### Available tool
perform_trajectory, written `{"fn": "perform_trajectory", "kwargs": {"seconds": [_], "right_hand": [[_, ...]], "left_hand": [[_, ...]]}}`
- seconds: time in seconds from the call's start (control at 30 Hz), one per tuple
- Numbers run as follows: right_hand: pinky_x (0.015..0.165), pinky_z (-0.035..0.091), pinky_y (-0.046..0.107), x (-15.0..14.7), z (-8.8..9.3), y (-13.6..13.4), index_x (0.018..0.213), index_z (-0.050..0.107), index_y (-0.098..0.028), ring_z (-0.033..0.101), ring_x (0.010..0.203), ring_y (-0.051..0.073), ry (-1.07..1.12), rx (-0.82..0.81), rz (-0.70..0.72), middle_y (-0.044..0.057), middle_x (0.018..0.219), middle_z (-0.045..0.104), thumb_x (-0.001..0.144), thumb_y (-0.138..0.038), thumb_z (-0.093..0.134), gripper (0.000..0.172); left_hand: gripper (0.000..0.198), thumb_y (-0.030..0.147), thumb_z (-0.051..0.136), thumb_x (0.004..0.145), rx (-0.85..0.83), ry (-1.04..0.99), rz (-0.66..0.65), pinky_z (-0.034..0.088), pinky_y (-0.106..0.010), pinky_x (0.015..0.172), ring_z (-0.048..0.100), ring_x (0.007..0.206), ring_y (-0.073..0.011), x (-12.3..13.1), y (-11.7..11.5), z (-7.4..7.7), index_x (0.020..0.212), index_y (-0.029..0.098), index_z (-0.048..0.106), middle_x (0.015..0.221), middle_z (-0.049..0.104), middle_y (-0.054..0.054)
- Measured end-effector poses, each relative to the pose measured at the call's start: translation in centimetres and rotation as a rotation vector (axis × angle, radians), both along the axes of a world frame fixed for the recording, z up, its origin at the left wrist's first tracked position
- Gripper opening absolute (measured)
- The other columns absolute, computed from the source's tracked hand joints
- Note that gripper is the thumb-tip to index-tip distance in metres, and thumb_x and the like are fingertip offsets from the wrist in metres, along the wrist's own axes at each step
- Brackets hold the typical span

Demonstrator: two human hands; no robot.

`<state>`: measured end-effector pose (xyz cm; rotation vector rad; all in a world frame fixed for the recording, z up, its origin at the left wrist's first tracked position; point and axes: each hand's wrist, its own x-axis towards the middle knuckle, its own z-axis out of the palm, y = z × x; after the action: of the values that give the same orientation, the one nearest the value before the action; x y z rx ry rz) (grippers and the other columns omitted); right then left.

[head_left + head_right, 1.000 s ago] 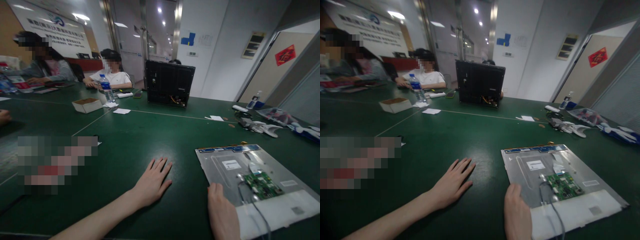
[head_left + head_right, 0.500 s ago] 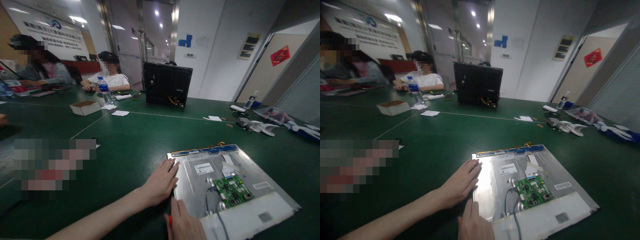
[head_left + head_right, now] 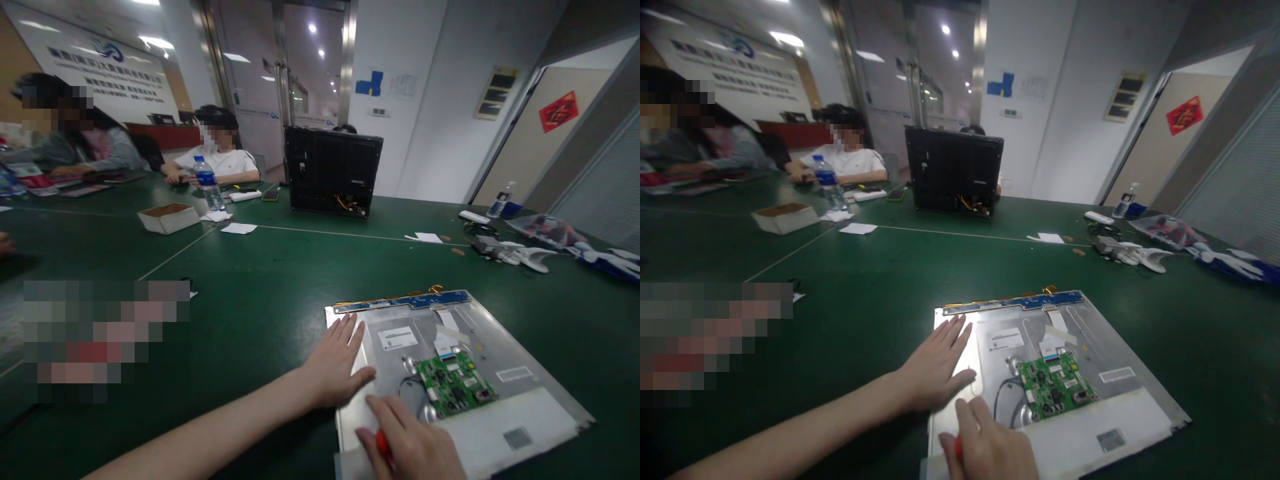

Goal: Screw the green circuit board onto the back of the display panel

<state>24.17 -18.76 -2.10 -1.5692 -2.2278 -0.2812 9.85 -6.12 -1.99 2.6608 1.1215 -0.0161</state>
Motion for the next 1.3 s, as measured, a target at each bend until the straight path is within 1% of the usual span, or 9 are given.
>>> {"fn": "perform_trajectory", "kwargs": {"seconds": [0.1, 0.2, 0.27, 0.33, 0.43, 0.53, 0.67, 1.03, 1.3], "right_hand": [[0.045, 0.052, 0.026, 4.2, 0.1, 0.7, 0.11, 0.063, -0.023, 0.071, 0.066, 0.019, 0.044, -0.027, -0.202, 0.008, 0.108, 0.07, 0.095, -0.036, 0.038, 0.032], [0.047, 0.053, 0.027, 8.9, 0.3, 1.2, 0.107, 0.067, -0.024, 0.072, 0.072, 0.021, 0.03, -0.079, -0.334, 0.008, 0.111, 0.07, 0.092, -0.048, 0.042, 0.037], [0.057, 0.057, 0.032, 11.7, 0.4, 1.4, 0.111, 0.067, -0.022, 0.072, 0.082, 0.025, 0.011, -0.177, -0.454, 0.01, 0.122, 0.066, 0.092, -0.05, 0.038, 0.045], [0.069, 0.058, 0.038, 13.7, 0.5, 1.4, 0.119, 0.065, -0.02, 0.071, 0.088, 0.027, -0.017, -0.298, -0.568, 0.012, 0.132, 0.06, 0.094, -0.047, 0.032, 0.05], [0.077, 0.056, 0.045, 15.1, 0.4, 1.2, 0.134, 0.055, -0.018, 0.07, 0.094, 0.03, 0.003, -0.411, -0.694, 0.013, 0.141, 0.051, 0.095, -0.048, 0.024, 0.057], [0.078, 0.056, 0.047, 15.0, 0.1, 0.8, 0.137, 0.052, -0.02, 0.07, 0.096, 0.032, 0.034, -0.488, -0.707, 0.014, 0.137, 0.055, 0.094, -0.053, 0.027, 0.059], [0.079, 0.056, 0.046, 13.3, -0.2, 0.5, 0.133, 0.056, -0.019, 0.069, 0.099, 0.031, 0.041, -0.518, -0.646, 0.014, 0.136, 0.055, 0.096, -0.05, 0.026, 0.057], [0.076, 0.058, 0.041, 8.9, 0.2, 0.2, 0.137, 0.05, -0.012, 0.07, 0.097, 0.029, 0.011, -0.604, -0.574, 0.017, 0.143, 0.046, 0.098, -0.042, 0.021, 0.057], [0.069, 0.059, 0.038, 7.3, 0.1, 0.4, 0.133, 0.054, -0.011, 0.072, 0.089, 0.027, 0.014, -0.592, -0.491, 0.02, 0.14, 0.049, 0.096, -0.043, 0.023, 0.058]], "left_hand": [[0.083, 0.066, 0.028, 0.094, 0.022, 0.026, -0.021, 0.017, -0.047, 0.117, 0.013, 0.145, -0.0345, -2.1, 0.9, 0.3, 0.151, 0.006, 0.022, 0.156, 0.014, -0.021], [0.082, 0.065, 0.024, 0.095, 0.057, 0.053, -0.066, 0.018, -0.049, 0.116, 0.016, 0.144, -0.035, -4.6, 1.7, 0.7, 0.151, 0.006, 0.022, 0.156, 0.015, -0.022], [0.079, 0.064, 0.025, 0.096, 0.086, 0.055, -0.084, 0.02, -0.049, 0.115, 0.018, 0.144, -0.0342, -6.3, 2.1, 1.0, 0.151, 0.008, 0.023, 0.156, 0.017, -0.021], [0.076, 0.063, 0.027, 0.096, 0.105, 0.041, -0.088, 0.023, -0.048, 0.115, 0.022, 0.143, -0.0333, -7.8, 2.5, 1.3, 0.151, 0.011, 0.023, 0.155, 0.02, -0.019], [0.073, 0.063, 0.03, 0.096, 0.097, 0.055, -0.084, 0.024, -0.049, 0.115, 0.025, 0.142, -0.0324, -10.0, 3.1, 1.7, 0.151, 0.015, 0.024, 0.155, 0.023, -0.016], [0.064, 0.056, 0.035, 0.097, 0.121, 0.037, -0.071, 0.026, -0.047, 0.114, 0.03, 0.141, -0.0294, -11.7, 3.8, 2.1, 0.149, 0.019, 0.032, 0.153, 0.03, -0.013], [0.055, 0.045, 0.033, 0.099, 0.139, 0.05, -0.007, 0.031, -0.044, 0.112, 0.037, 0.138, -0.0266, -13.0, 4.2, 2.5, 0.146, 0.018, 0.039, 0.151, 0.037, -0.012], [0.052, 0.04, 0.027, 0.098, 0.289, 0.061, 0.144, 0.046, -0.048, 0.098, 0.057, 0.117, -0.0332, -14.0, 3.6, 2.4, 0.128, 0.009, 0.058, 0.132, 0.057, -0.02], [0.044, 0.029, 0.03, 0.095, 0.258, 0.183, 0.242, 0.05, -0.047, 0.08, 0.067, 0.083, -0.0327, -12.4, 3.7, 3.9, 0.083, 0.01, 0.068, 0.088, 0.07, -0.019]]}}
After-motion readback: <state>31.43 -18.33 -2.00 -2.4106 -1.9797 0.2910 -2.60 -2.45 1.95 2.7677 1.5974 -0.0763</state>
